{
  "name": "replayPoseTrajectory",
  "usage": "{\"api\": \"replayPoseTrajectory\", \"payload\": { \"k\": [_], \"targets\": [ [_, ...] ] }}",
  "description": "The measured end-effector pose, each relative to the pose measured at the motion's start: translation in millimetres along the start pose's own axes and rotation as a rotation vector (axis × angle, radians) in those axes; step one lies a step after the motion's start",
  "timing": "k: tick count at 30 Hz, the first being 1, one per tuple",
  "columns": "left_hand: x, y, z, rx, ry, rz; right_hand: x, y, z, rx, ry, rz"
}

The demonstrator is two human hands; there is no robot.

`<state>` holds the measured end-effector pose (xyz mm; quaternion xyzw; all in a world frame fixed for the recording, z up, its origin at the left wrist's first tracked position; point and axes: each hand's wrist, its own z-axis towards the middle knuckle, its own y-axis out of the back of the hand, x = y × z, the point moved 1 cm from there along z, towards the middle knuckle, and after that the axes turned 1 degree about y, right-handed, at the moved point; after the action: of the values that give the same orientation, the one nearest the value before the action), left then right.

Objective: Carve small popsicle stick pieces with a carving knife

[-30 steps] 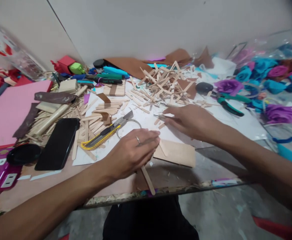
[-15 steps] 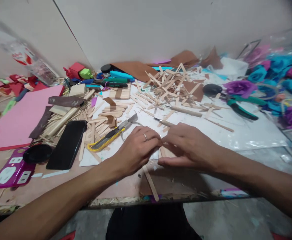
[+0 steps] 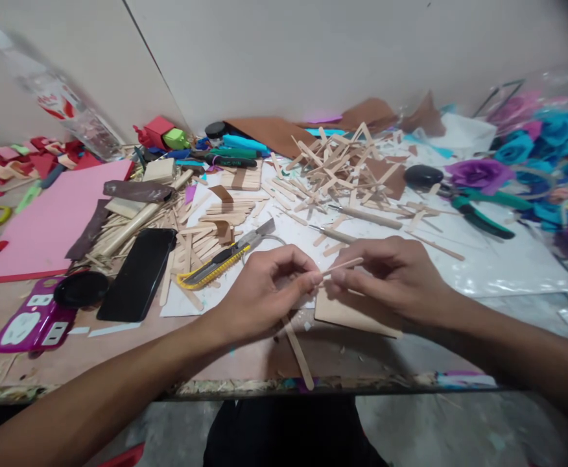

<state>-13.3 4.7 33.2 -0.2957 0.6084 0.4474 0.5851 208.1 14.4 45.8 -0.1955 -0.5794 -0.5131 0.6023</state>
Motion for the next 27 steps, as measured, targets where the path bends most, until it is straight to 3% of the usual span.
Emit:
{"api": "replayPoseTrajectory", "payload": {
  "k": [4,7,12,17,27],
  "targets": [
    [-1,-1.0,0,-0.016,0.143,-0.204,-4,-8,2,-0.049,-0.231,0.356],
    [1,-0.2,3,-0.01,0.181,-0.385,-9,-9,3,-0.073,-0.269,0.441],
    [6,-0.8,4,0.128,0.284,-0.724,-18,-6,3,-0.019,-0.287,0.57],
    [5,-2.7,0,0.213,0.332,-0.794,-17,-7,3,0.059,-0.283,0.644],
    [9,-2.6,-1,0.219,0.352,-0.801,-6,-6,6,0.071,-0.26,0.578]
  ]
}}
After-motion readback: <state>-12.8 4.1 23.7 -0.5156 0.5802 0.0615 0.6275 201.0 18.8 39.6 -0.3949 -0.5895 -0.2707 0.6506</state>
